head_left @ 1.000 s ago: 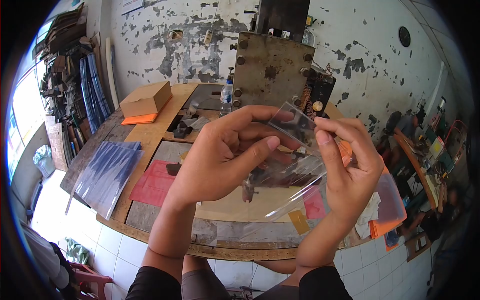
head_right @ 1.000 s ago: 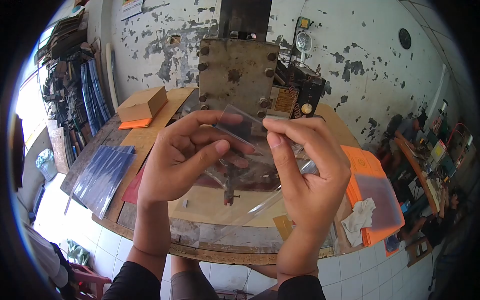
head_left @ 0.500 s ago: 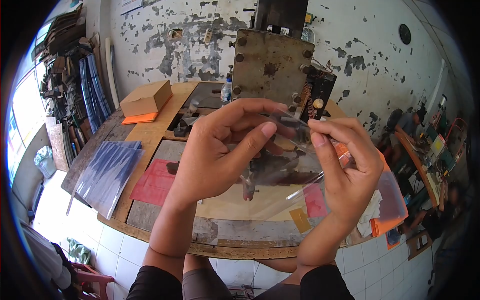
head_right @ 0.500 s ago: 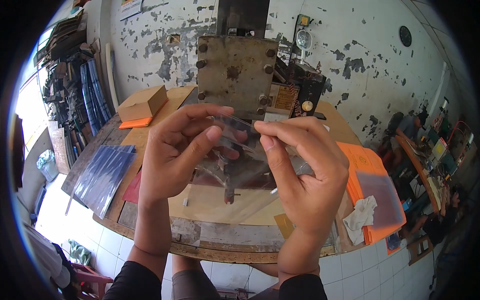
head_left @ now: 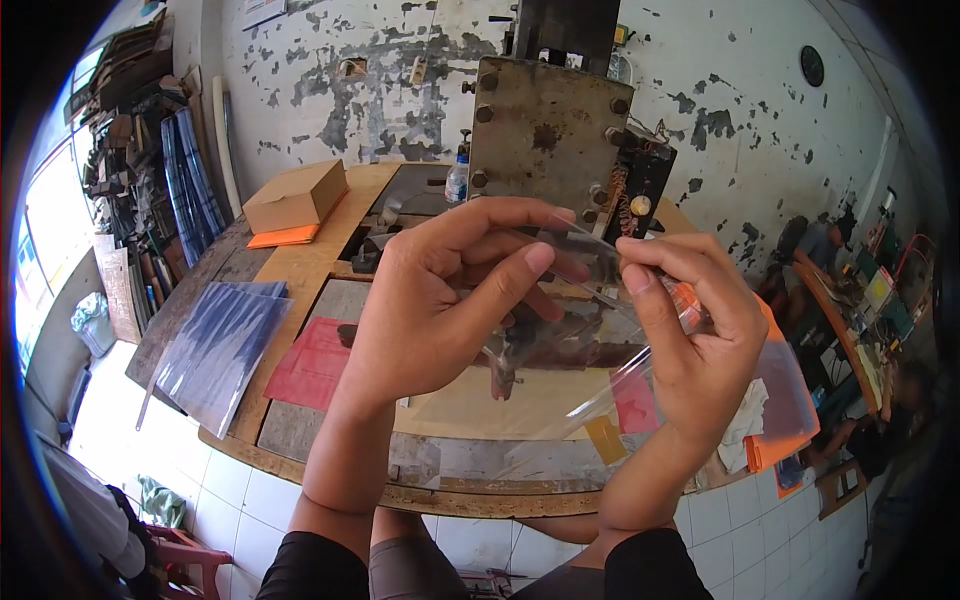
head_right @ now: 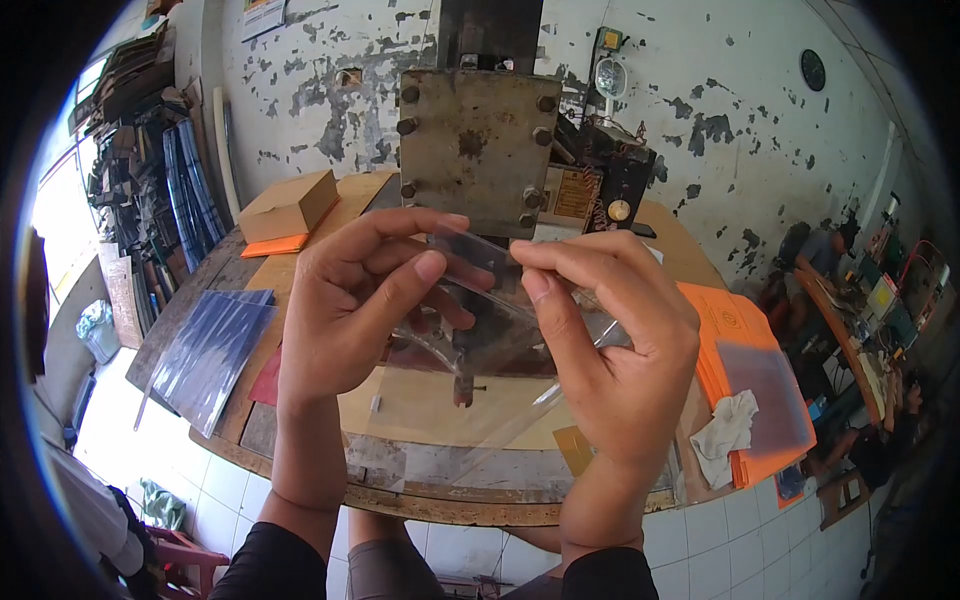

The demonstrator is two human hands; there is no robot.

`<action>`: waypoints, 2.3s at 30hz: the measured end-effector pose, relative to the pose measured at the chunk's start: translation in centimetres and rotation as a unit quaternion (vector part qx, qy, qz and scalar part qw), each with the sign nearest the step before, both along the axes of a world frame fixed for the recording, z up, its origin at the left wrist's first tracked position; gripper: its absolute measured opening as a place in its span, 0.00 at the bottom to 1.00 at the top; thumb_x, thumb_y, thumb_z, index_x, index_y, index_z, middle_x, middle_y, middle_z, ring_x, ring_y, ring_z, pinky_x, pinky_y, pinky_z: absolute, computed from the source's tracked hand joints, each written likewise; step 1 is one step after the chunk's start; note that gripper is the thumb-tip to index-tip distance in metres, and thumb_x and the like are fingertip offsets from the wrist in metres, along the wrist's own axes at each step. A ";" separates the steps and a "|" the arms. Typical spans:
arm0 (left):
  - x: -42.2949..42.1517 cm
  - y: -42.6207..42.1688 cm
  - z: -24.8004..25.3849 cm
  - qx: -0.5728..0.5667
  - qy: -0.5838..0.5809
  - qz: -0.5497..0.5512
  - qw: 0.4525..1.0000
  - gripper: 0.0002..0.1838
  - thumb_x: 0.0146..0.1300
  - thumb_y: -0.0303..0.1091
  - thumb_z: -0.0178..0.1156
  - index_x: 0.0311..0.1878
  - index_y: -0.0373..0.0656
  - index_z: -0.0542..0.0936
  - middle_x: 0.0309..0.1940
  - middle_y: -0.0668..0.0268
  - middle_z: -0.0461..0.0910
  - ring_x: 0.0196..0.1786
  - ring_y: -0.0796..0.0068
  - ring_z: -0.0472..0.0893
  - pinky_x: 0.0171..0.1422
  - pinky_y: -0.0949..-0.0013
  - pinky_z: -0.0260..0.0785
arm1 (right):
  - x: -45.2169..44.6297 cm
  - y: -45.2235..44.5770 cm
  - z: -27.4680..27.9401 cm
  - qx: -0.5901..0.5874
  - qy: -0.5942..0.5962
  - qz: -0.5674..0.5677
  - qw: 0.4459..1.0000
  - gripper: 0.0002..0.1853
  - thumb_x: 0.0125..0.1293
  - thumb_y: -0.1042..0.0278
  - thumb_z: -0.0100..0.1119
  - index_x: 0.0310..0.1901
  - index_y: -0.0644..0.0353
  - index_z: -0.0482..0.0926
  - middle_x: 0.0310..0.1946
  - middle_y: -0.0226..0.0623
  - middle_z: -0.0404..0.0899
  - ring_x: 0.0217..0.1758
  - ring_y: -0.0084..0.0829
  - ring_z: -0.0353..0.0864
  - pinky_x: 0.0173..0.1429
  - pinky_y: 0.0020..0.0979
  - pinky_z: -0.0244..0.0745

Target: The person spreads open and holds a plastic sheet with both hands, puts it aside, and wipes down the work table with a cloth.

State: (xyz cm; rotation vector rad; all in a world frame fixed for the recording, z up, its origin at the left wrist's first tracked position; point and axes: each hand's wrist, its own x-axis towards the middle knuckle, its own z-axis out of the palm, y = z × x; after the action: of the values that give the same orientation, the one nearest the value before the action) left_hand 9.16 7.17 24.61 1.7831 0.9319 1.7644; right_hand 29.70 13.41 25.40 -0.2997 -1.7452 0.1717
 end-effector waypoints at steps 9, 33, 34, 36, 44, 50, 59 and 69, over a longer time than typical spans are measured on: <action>0.2 -0.3 0.2 -0.009 -0.035 0.010 0.999 0.16 0.84 0.30 0.61 0.68 0.33 0.82 0.47 0.53 0.94 0.39 0.74 0.94 0.36 0.79 0.80 | 0.4 0.2 -0.3 -0.074 0.012 0.043 0.996 0.13 0.68 0.80 0.76 0.53 0.65 0.91 0.43 0.37 0.91 0.47 0.26 0.88 0.54 0.29 0.80; -0.4 0.3 0.2 0.062 -0.063 0.085 0.992 0.18 0.85 0.33 0.62 0.69 0.32 0.81 0.47 0.52 0.94 0.37 0.69 0.95 0.34 0.79 0.77 | 0.8 1.0 0.0 -0.218 0.130 0.203 0.946 0.34 0.68 0.81 0.77 0.75 0.70 0.76 0.48 0.44 0.91 0.53 0.28 0.92 0.59 0.26 0.87; -0.4 0.3 0.2 0.061 -0.063 0.086 0.992 0.18 0.84 0.33 0.62 0.69 0.32 0.81 0.47 0.52 0.94 0.37 0.69 0.95 0.34 0.79 0.77 | 0.7 0.8 0.1 -0.220 0.134 0.198 0.946 0.34 0.67 0.82 0.77 0.74 0.71 0.76 0.47 0.44 0.91 0.53 0.28 0.92 0.59 0.26 0.87; -0.3 0.3 0.2 0.061 -0.065 0.086 0.992 0.18 0.85 0.33 0.62 0.69 0.32 0.81 0.47 0.52 0.94 0.37 0.69 0.95 0.34 0.79 0.76 | 0.7 0.8 0.1 -0.219 0.137 0.193 0.946 0.34 0.67 0.82 0.77 0.74 0.71 0.76 0.47 0.44 0.92 0.52 0.28 0.93 0.58 0.26 0.87; -0.3 0.2 0.3 0.055 -0.061 0.096 0.992 0.18 0.85 0.32 0.61 0.70 0.31 0.80 0.46 0.53 0.94 0.35 0.73 0.94 0.33 0.81 0.73 | 0.4 0.7 0.1 -0.209 0.156 0.196 0.945 0.33 0.66 0.84 0.76 0.73 0.70 0.77 0.45 0.44 0.92 0.50 0.28 0.93 0.57 0.26 0.88; -0.4 0.4 0.3 0.061 -0.037 0.116 0.991 0.19 0.85 0.33 0.61 0.70 0.31 0.80 0.46 0.54 0.95 0.34 0.75 0.92 0.33 0.80 0.73 | 0.3 1.1 -0.1 -0.206 0.159 0.206 0.943 0.31 0.68 0.84 0.76 0.72 0.70 0.78 0.44 0.44 0.92 0.51 0.27 0.93 0.57 0.27 0.87; -0.9 1.0 0.0 0.096 -0.001 0.136 0.986 0.17 0.86 0.32 0.60 0.70 0.34 0.81 0.45 0.54 0.95 0.34 0.77 0.92 0.33 0.80 0.72 | 0.8 1.7 -0.3 -0.161 0.125 0.177 0.963 0.25 0.69 0.83 0.77 0.65 0.69 0.80 0.44 0.45 0.93 0.50 0.28 0.94 0.55 0.26 0.86; -1.5 -0.4 0.7 0.071 0.000 0.142 0.987 0.17 0.86 0.30 0.59 0.69 0.33 0.80 0.44 0.53 0.95 0.32 0.79 0.90 0.33 0.81 0.71 | 0.5 1.2 -0.4 -0.190 0.125 0.185 0.956 0.20 0.64 0.84 0.81 0.44 0.59 0.74 0.42 0.45 0.92 0.47 0.26 0.93 0.52 0.25 0.84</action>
State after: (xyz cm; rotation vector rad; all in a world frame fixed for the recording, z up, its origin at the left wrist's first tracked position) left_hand 7.67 6.74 25.26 1.8087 1.1338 2.0511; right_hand 30.18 14.60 24.95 -0.2147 -1.4931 0.7911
